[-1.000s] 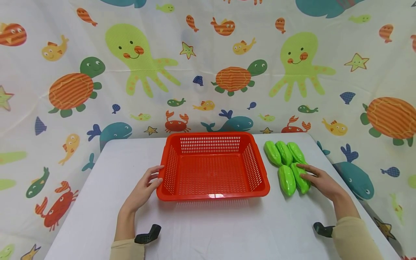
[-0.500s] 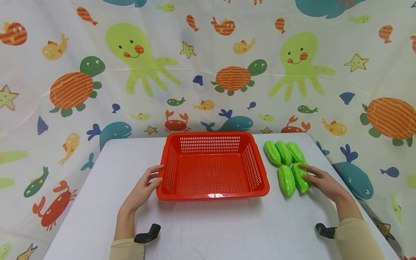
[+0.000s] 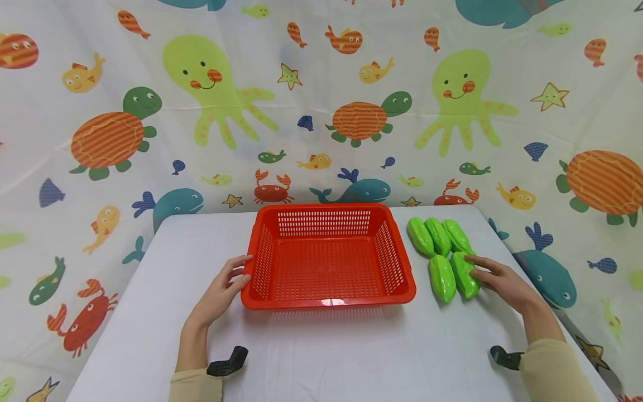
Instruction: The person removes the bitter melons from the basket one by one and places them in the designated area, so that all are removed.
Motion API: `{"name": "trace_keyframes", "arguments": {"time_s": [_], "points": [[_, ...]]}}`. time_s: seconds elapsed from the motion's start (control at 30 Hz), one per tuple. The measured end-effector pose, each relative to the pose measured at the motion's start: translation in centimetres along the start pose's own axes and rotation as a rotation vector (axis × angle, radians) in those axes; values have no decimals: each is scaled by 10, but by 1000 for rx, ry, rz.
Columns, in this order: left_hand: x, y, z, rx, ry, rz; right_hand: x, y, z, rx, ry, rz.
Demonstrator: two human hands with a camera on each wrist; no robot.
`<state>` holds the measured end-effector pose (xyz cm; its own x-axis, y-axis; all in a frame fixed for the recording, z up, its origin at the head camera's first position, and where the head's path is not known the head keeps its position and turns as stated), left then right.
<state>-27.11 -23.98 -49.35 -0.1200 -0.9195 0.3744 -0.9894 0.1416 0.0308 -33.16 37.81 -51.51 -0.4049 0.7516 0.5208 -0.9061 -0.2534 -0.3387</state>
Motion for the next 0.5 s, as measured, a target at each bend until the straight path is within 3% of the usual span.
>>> {"name": "trace_keyframes", "arguments": {"time_s": [0.27,0.5], "points": [[2,-2,-3,-8,46,18,7,0,5,-17,28,-40],[11,-1,-18,-53,131,28,11,0,27,31,-37,-45]]}}
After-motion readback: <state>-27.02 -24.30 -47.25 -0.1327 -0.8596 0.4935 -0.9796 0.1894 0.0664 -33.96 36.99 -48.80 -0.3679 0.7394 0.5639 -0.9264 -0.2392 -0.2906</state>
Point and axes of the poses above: each hand's wrist, its own y-axis towards the middle knuckle, its own x-axis out of the back of the hand, z = x × y, the point moved 9 cm from there along y, towards the middle knuckle, and after that the axes turned 2 degrees about z, right-handed, at the moved point
